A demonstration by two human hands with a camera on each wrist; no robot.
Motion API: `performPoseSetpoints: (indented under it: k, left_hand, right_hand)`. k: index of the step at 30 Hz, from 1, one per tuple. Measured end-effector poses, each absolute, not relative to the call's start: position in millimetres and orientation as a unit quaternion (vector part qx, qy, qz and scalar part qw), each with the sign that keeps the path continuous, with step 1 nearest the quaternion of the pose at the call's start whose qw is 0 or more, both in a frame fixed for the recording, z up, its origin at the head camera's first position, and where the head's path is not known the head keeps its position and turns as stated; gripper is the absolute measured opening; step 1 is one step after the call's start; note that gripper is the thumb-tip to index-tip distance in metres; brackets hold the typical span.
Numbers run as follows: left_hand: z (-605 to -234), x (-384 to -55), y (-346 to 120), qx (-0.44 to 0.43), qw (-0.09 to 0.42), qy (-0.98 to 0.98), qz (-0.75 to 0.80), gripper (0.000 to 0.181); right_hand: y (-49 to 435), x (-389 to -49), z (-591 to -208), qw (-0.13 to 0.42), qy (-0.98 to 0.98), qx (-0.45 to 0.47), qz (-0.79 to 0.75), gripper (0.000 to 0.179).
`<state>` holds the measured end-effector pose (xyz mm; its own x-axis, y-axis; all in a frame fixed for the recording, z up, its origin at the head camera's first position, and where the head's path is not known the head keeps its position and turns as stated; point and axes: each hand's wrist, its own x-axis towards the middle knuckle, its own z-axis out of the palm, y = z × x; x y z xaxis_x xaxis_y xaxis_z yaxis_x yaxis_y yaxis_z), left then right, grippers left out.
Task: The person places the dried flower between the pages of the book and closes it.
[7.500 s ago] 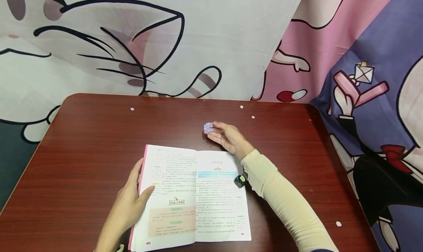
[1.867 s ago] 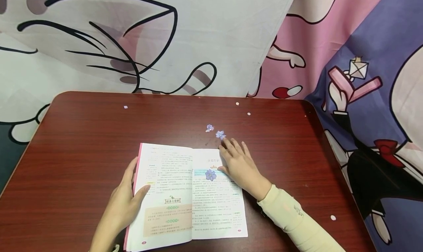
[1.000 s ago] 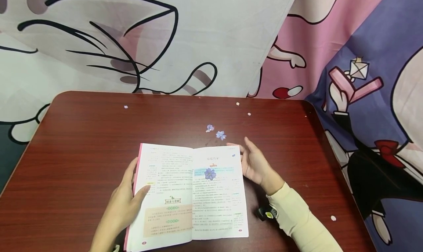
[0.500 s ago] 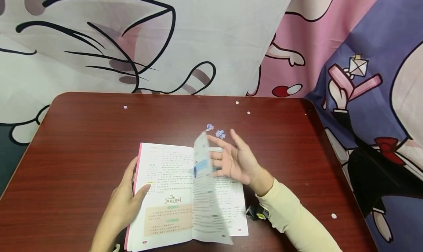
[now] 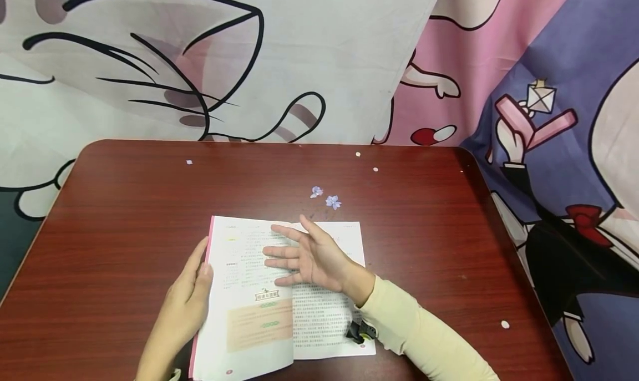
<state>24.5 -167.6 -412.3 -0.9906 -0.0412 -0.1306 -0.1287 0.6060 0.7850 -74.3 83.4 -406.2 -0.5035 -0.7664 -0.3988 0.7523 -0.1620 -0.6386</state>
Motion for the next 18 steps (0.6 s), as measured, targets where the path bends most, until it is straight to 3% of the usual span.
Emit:
performPoseSetpoints:
  k: [3,7,10,18]
  left_hand:
    - [-410.2,24.1,-166.6,-0.057,0.068,0.884,0.46,0.062]
    - [-408.1,22.2,-166.3,-0.075,0.125,0.877,0.457,0.093]
    - [-408.7,22.7,-167.1,-0.063,0.133,0.885,0.443,0.106]
    - [-413.0,25.0,-167.8,-0.016,0.1,0.91,0.401,0.097]
  right_hand:
    - [80.1,-72.7,-409.2,0.496,0.419,-0.004,-0.761,0.071]
    - [78.5,-71.9,-411.4,0.492,0.426,0.0,-0.759,0.071]
    - [78.2,-71.8,-412.1,0.491,0.428,0.003,-0.758,0.071]
    - [77.1,-71.0,-413.5,0.488,0.443,-0.001,-0.752,0.069]
